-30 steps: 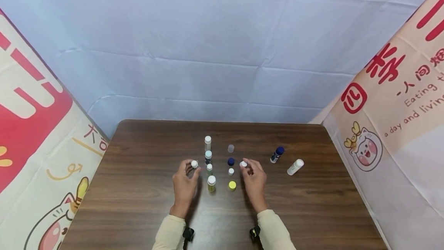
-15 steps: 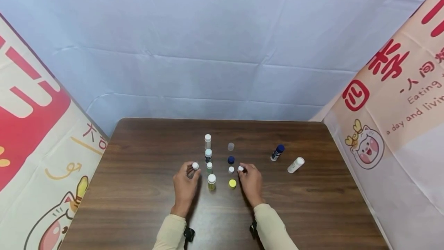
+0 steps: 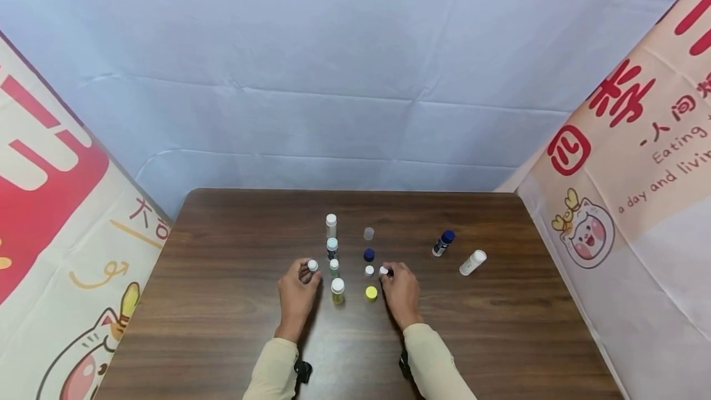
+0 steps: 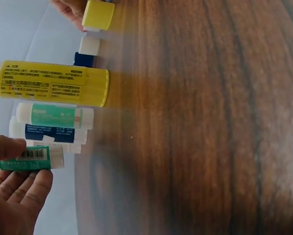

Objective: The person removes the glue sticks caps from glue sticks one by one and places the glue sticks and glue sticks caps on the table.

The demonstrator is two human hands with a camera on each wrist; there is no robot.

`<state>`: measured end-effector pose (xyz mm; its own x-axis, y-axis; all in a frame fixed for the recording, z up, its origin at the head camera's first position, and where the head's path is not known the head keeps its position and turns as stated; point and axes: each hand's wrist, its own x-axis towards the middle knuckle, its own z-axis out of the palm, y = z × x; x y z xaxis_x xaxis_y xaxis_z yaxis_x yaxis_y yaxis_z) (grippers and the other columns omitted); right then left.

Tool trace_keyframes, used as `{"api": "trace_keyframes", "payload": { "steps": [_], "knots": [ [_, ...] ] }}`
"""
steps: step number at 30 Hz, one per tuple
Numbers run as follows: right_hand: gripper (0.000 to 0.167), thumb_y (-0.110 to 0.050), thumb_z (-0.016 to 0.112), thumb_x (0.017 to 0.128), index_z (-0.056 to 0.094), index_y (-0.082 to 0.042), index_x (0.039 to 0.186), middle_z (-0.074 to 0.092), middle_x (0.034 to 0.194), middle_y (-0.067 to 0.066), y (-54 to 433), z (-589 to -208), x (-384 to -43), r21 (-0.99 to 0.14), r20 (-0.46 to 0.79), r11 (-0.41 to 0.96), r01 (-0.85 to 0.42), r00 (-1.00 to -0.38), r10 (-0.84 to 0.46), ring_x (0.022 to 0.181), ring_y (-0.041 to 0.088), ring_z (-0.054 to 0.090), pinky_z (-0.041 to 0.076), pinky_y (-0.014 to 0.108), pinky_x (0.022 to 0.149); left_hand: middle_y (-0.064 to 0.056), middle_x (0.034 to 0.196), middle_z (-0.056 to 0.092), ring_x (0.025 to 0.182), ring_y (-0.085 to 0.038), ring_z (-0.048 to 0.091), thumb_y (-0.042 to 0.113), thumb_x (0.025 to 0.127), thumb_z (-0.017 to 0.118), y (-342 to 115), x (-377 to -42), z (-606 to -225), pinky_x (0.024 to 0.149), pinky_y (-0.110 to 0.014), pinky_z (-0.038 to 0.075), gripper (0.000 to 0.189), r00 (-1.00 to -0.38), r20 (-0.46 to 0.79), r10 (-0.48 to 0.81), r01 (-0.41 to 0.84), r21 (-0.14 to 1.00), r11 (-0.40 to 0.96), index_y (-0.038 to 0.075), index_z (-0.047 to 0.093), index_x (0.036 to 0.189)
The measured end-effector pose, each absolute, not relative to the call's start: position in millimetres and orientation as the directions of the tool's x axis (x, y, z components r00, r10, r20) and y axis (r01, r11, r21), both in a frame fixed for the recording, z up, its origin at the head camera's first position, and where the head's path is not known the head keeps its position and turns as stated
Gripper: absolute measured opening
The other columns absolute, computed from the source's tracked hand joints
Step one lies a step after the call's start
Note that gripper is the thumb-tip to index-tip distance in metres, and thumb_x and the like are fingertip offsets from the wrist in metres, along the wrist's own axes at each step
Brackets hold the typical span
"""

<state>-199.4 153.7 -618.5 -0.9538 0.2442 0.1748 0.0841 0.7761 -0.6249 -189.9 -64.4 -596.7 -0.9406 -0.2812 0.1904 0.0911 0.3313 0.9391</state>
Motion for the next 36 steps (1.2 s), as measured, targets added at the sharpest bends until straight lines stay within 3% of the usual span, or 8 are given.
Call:
{"api": "trace_keyframes", "payload": {
  "steps": [16,26,36],
  "knots": [
    [0.020,-0.007,0.079,0.078,0.075,-0.007,0.098,0.070,0.093,0.007,153,-621,-200,-0.630,0.167,0.772,0.084,-0.956,0.240,0.081,0.022,0.067,0.054,0.039,0.068,-0.017,0.095,0.071,0.086,-0.027,0.071,-0.007,0.077,0.076,-65,-198,-612,0.073,-0.031,0.058,0.024,-0.945,0.131,-0.299,-0.007,0.906,0.422,-0.002,0.071,0.100],
    [0.020,-0.007,0.080,0.076,0.075,-0.008,0.095,0.068,0.089,0.006,154,-621,-202,-0.654,0.149,0.749,0.110,-0.951,0.270,0.074,0.018,0.064,0.053,0.038,0.065,-0.016,0.092,0.072,0.084,-0.025,0.071,-0.006,0.076,0.077,-65,-199,-613,0.070,-0.032,0.058,0.023,-0.942,0.159,-0.295,0.007,0.889,0.457,-0.001,0.072,0.098],
    [0.035,-0.005,0.081,0.073,0.071,-0.002,0.106,0.066,0.095,0.009,160,-616,-199,-0.731,0.146,0.677,0.079,-0.952,0.269,0.072,0.017,0.062,0.052,0.034,0.066,-0.016,0.090,0.072,0.081,-0.024,0.071,-0.005,0.075,0.078,-66,-200,-613,0.069,-0.031,0.058,0.022,-0.941,0.166,-0.296,0.013,0.889,0.458,-0.001,0.072,0.096]
  ]
}}
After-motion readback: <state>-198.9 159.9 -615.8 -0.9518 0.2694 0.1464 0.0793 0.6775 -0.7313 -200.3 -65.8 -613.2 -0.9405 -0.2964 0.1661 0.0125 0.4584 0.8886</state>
